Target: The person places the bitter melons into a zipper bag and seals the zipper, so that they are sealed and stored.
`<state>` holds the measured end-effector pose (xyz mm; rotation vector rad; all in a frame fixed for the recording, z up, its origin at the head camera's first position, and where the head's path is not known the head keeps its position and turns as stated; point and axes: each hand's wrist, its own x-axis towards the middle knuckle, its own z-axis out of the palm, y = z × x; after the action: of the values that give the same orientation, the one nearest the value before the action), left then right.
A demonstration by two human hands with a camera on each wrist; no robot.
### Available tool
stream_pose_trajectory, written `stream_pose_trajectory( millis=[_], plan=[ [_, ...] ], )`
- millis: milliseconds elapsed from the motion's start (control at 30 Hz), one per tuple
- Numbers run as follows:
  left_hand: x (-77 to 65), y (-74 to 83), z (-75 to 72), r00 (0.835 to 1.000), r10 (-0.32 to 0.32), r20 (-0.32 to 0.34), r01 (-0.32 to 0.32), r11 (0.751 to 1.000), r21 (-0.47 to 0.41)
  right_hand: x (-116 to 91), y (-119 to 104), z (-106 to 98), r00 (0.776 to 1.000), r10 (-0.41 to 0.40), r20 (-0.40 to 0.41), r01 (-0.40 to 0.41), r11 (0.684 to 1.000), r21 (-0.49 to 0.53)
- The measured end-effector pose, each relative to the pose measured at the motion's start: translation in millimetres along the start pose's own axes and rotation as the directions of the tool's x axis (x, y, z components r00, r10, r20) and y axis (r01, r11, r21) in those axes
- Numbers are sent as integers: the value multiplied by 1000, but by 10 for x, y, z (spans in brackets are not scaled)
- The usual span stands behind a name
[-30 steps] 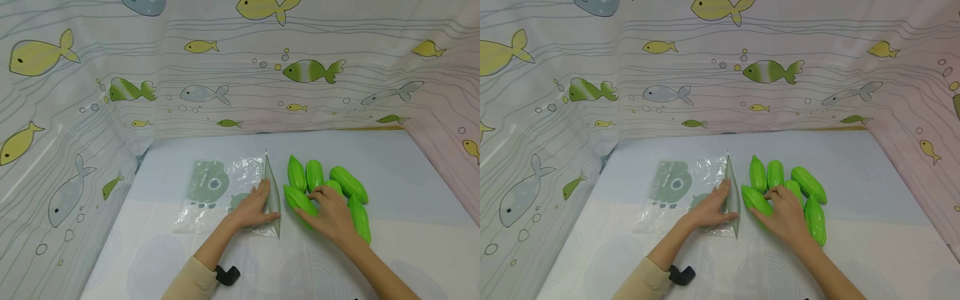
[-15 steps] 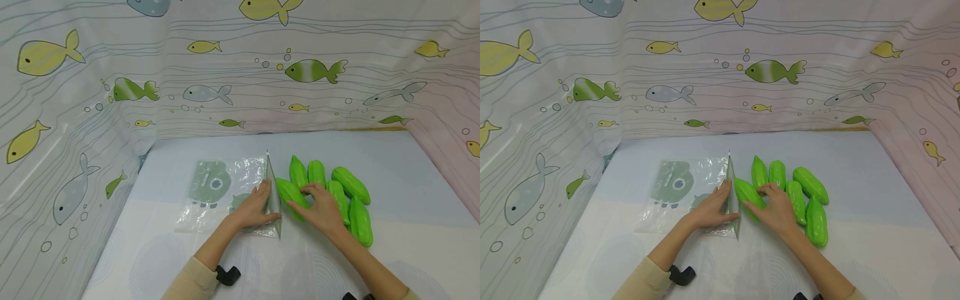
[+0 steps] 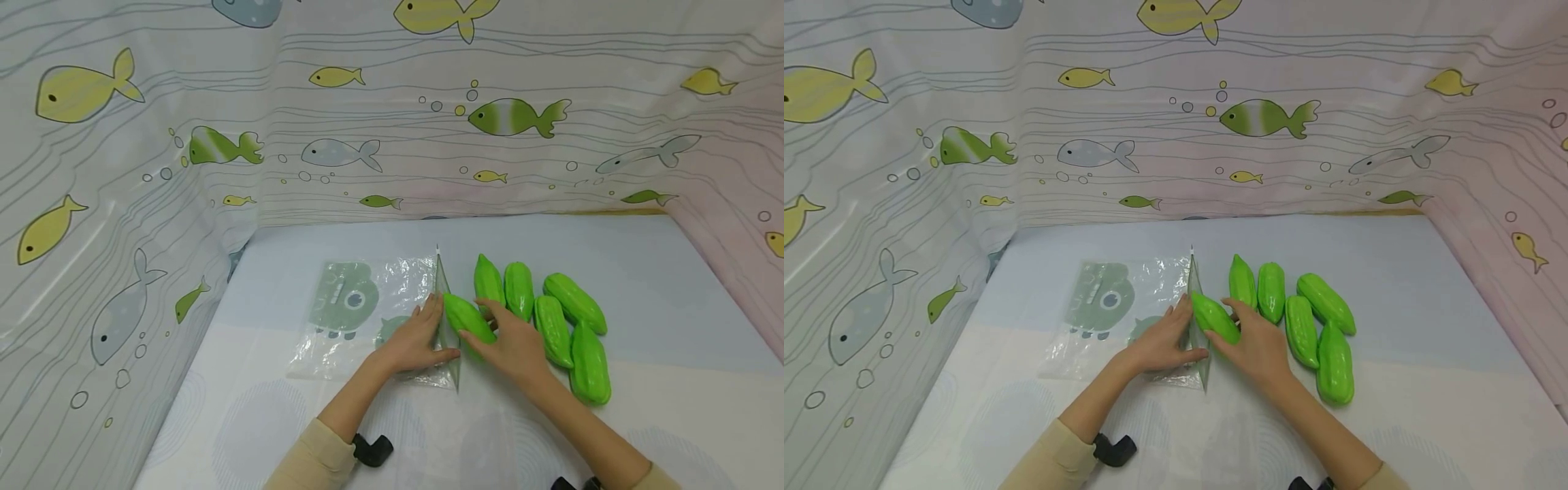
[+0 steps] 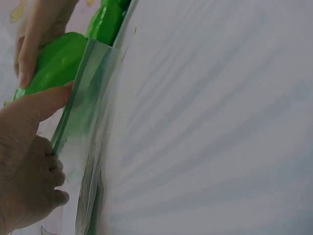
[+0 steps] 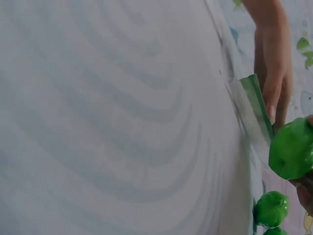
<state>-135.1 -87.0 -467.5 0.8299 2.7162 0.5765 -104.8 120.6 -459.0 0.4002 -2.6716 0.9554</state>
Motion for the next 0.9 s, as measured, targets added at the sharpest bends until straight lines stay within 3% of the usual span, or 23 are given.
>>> stream_pose_trajectory(
  millis=[300,500,733,900],
  plan=[
    [-43,45,1,1000,7,-5,-8,998,-62,52,-65,37,999,-49,0,49,996,-74],
    [-57,87,-20,1000,6,1,-6,990,-143,47,-67,32,999,16,52,-9,991,-135],
    [-50,207,-53,998,50,28,-40,960,-277,104,-36,76,990,104,91,-88,982,-169],
    [-45,283,-78,999,39,26,-29,950,-311,172,-33,114,979,167,115,-158,984,-81]
  ],
)
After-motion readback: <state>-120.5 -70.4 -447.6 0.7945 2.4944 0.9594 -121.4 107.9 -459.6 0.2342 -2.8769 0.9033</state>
